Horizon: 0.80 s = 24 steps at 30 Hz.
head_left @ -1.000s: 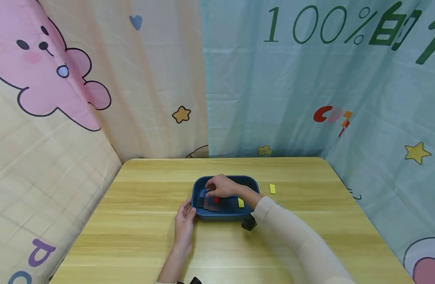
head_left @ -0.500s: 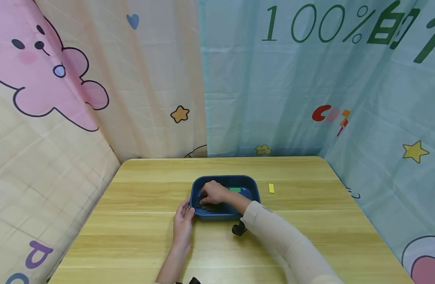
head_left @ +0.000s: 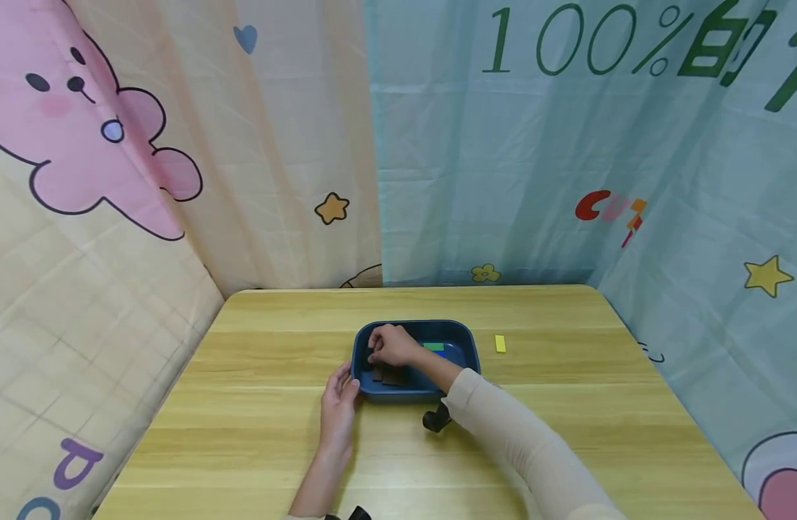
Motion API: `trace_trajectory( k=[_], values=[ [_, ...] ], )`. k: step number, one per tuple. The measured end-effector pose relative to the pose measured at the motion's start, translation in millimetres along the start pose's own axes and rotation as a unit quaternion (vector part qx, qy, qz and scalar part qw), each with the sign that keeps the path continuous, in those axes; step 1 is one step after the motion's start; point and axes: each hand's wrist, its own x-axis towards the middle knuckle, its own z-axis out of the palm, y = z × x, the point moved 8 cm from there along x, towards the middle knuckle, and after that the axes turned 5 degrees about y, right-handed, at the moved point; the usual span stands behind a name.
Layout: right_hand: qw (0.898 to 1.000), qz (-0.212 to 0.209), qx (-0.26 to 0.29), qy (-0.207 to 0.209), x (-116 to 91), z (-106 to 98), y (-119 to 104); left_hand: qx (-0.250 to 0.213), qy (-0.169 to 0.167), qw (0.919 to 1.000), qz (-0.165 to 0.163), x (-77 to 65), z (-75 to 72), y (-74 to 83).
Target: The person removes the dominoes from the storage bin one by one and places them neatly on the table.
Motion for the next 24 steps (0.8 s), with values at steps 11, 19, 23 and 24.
trace_trajectory(
  k=[11, 19, 23, 24],
  values=[
    [0.998, 0.022, 0.05, 0.026, -6, -23, 0, -0.006, 0.001, 1.0, -0.004, -0.9, -0.9, -0.6],
    [0.998, 0.019, 0.047, 0.023, -14, -40, 5, -0.002, -0.01, 0.9999, -0.006, -2.3, 1.6, 0.5],
    [0.998, 0.021, 0.059, 0.024, -19, -48, 7, -0.003, -0.01, 0.9999, -0.012, -3.4, 1.7, -0.2],
    [0.998, 0.022, 0.061, 0.025, -20, -50, 8, -0.003, -0.01, 0.9999, -0.013, -3.5, 1.7, -0.5]
  ],
)
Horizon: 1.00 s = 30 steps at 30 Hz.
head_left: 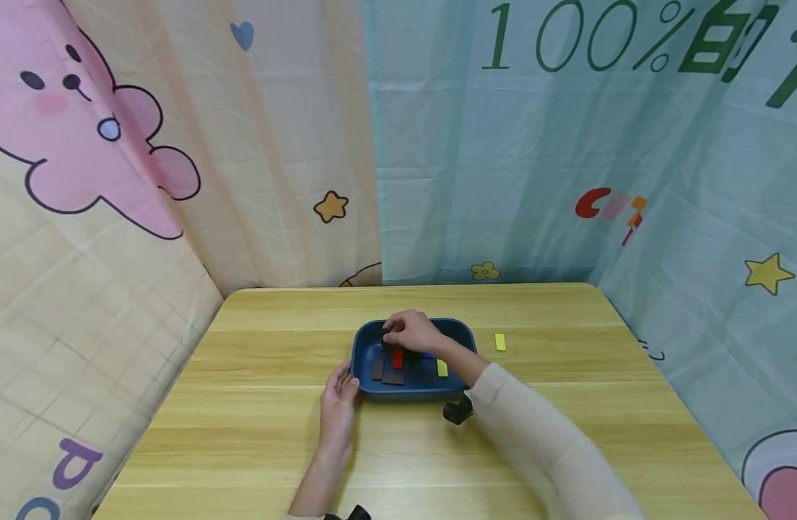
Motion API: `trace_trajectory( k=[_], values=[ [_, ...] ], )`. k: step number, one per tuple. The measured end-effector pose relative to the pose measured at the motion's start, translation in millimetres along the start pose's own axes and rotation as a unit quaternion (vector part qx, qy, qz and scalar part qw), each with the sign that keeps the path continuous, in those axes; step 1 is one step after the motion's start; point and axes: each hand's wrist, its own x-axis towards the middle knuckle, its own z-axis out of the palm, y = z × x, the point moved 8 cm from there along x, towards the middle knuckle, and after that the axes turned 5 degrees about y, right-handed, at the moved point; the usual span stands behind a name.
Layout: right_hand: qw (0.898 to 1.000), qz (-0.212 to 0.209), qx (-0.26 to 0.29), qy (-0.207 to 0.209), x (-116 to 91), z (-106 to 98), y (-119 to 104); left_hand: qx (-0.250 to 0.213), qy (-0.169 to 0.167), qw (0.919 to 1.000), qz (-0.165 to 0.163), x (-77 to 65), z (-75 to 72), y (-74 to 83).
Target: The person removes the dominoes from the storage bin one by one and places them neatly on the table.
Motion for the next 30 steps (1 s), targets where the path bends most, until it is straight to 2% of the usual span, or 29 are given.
trace_trajectory(
  k=[10, 21, 30],
  values=[
    [1.0, 0.006, 0.009, 0.009, -7, -21, 5, 0.003, 0.01, 0.9999, 0.004, 1.7, -1.5, -2.0],
    [1.0, 0.023, 0.013, 0.011, -14, -38, 20, -0.002, 0.004, 1.0, 0.001, 0.3, -1.4, -2.3],
    [0.999, 0.026, 0.01, 0.022, -22, -52, 21, -0.001, 0.004, 1.0, 0.002, 0.1, -1.3, -1.7]
  ],
)
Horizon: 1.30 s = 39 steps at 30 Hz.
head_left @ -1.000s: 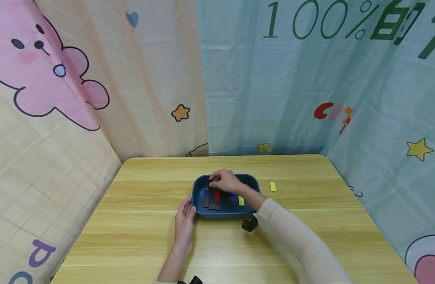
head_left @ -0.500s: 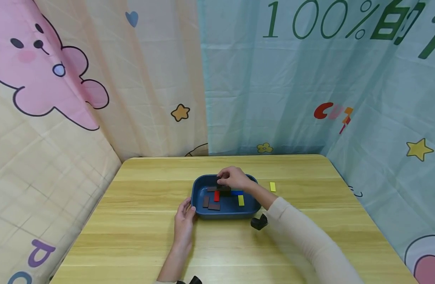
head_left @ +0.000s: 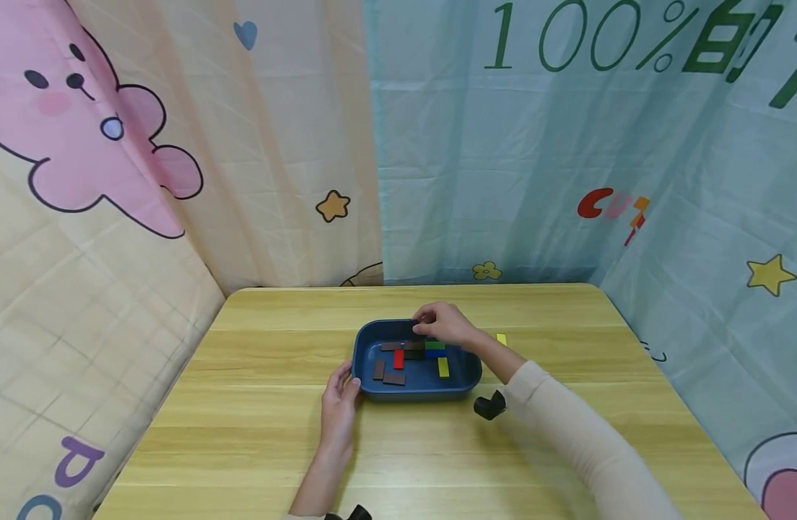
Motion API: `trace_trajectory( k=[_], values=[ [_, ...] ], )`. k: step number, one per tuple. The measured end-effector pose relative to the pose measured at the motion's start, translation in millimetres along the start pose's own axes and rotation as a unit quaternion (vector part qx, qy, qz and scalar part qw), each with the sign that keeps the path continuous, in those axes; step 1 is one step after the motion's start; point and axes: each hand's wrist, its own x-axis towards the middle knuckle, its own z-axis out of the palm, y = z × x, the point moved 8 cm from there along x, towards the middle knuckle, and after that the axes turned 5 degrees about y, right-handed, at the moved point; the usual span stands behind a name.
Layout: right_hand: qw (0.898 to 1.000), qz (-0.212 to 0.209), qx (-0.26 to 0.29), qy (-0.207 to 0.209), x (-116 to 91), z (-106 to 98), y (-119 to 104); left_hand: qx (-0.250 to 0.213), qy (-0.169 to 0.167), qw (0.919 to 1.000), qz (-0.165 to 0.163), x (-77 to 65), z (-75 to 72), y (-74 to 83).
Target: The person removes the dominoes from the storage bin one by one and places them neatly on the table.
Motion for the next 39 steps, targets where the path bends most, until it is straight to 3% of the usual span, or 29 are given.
trace_trajectory(
  k=[19, 39],
  values=[
    [1.0, 0.026, 0.005, 0.012, -12, -29, 16, 0.005, 0.005, 1.0, -0.004, 0.1, 0.3, -0.8],
    [0.999, 0.042, -0.013, 0.029, -17, -63, 47, 0.02, 0.017, 0.9996, -0.004, 2.9, 1.8, -2.7]
  ],
)
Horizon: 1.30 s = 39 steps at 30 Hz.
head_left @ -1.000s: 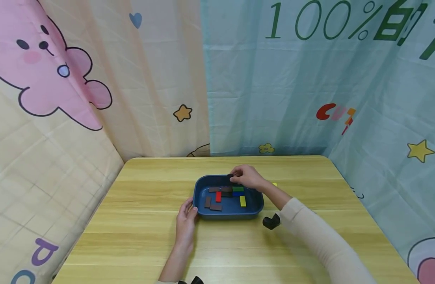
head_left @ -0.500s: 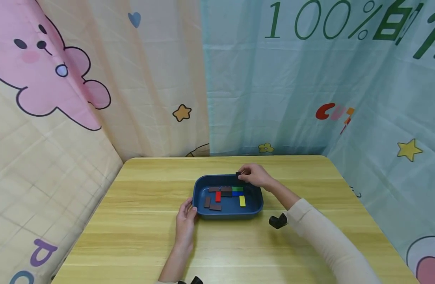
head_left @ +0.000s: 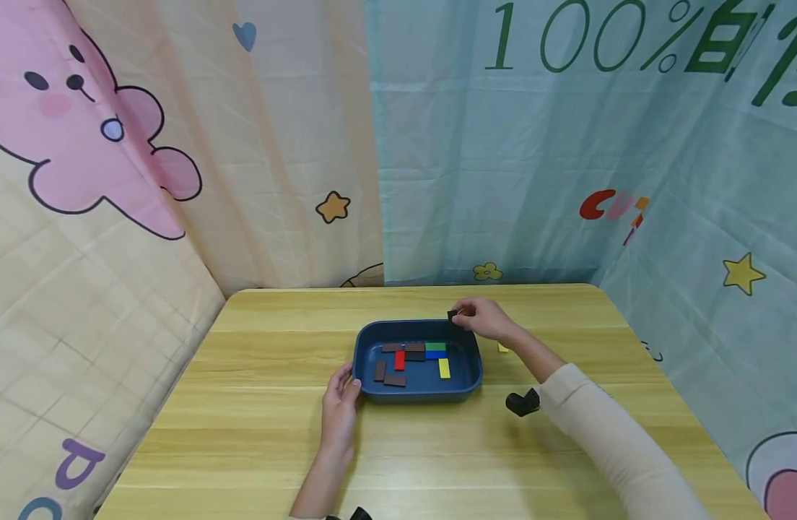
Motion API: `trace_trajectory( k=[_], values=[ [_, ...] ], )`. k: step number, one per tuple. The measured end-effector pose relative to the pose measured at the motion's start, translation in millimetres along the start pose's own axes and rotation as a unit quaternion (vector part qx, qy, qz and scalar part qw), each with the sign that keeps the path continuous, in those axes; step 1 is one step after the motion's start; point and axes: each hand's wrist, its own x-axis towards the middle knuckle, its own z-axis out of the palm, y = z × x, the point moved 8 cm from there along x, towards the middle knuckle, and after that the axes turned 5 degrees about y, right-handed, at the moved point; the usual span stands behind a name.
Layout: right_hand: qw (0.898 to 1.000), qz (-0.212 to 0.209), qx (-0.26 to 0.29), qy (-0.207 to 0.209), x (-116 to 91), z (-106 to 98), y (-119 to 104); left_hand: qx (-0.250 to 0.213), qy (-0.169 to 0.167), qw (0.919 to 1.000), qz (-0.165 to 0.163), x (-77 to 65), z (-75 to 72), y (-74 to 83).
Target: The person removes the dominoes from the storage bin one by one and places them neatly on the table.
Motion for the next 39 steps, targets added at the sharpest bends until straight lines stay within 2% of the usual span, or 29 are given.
trace_trajectory(
  k=[10, 20, 30, 39],
  values=[
    [0.999, 0.02, 0.028, 0.01, -4, -21, 24, 0.002, 0.002, 1.0, -0.004, -0.7, 2.1, -0.2],
    [0.999, 0.046, 0.022, 0.016, -15, -47, 60, 0.001, 0.003, 1.0, -0.004, 3.0, 1.6, -3.2],
    [0.999, 0.051, 0.003, 0.013, -28, -58, 95, 0.007, 0.0, 1.0, 0.003, 4.1, 1.3, -3.0],
    [0.998, 0.069, -0.006, 0.004, -34, -64, 117, 0.009, 0.005, 0.9999, -0.005, 3.5, 2.0, -2.2]
  ],
)
